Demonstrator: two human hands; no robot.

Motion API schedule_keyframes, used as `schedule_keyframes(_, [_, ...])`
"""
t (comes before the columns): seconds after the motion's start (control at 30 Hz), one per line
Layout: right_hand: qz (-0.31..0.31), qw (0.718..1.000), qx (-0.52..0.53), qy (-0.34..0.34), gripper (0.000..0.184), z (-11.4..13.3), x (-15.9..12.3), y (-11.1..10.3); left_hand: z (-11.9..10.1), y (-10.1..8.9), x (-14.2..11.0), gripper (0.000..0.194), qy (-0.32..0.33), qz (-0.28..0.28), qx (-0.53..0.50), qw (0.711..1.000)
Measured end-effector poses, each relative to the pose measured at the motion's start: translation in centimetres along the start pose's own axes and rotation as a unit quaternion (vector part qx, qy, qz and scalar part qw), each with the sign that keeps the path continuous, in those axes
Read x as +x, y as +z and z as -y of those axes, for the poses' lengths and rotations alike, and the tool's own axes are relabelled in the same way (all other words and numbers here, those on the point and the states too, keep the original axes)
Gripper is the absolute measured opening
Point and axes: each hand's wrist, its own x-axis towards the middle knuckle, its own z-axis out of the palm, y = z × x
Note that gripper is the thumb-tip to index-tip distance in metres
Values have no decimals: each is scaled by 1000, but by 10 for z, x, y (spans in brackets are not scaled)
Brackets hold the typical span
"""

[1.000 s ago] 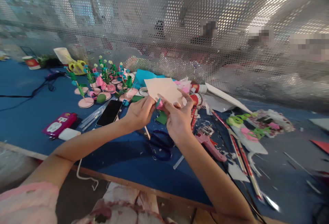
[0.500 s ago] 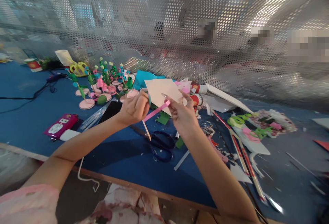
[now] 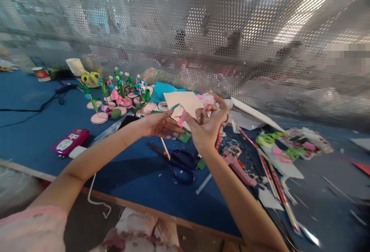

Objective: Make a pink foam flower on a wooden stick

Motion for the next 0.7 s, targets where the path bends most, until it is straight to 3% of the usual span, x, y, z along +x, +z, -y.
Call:
schedule_keyframes(0.13, [60, 998, 34, 5, 67, 0, -8, 6, 4, 2, 8, 16, 49, -144, -60, 987])
schedule_keyframes(0.2, [84, 995, 34, 30, 68, 1, -12, 7, 3, 0, 10, 14, 77, -183, -60, 978])
schedule_keyframes(0.4, [111, 986, 81, 93, 48, -4, -19, 7, 1, -13, 17, 21, 197, -232, -60, 951])
schedule_keyframes(0.53, [103, 986, 89, 98, 46, -14, -19, 7, -1, -19, 18, 17, 221, -261, -53, 938])
schedule_keyframes(0.63, [108, 988, 77, 75, 45, -16, -20, 5, -1, -21, 17, 16, 282, -262, 23, 923])
schedule_keyframes(0.7, [122, 989, 72, 52, 44, -14, -20, 4, -1, -21, 16, 19, 343, -264, 122, 893])
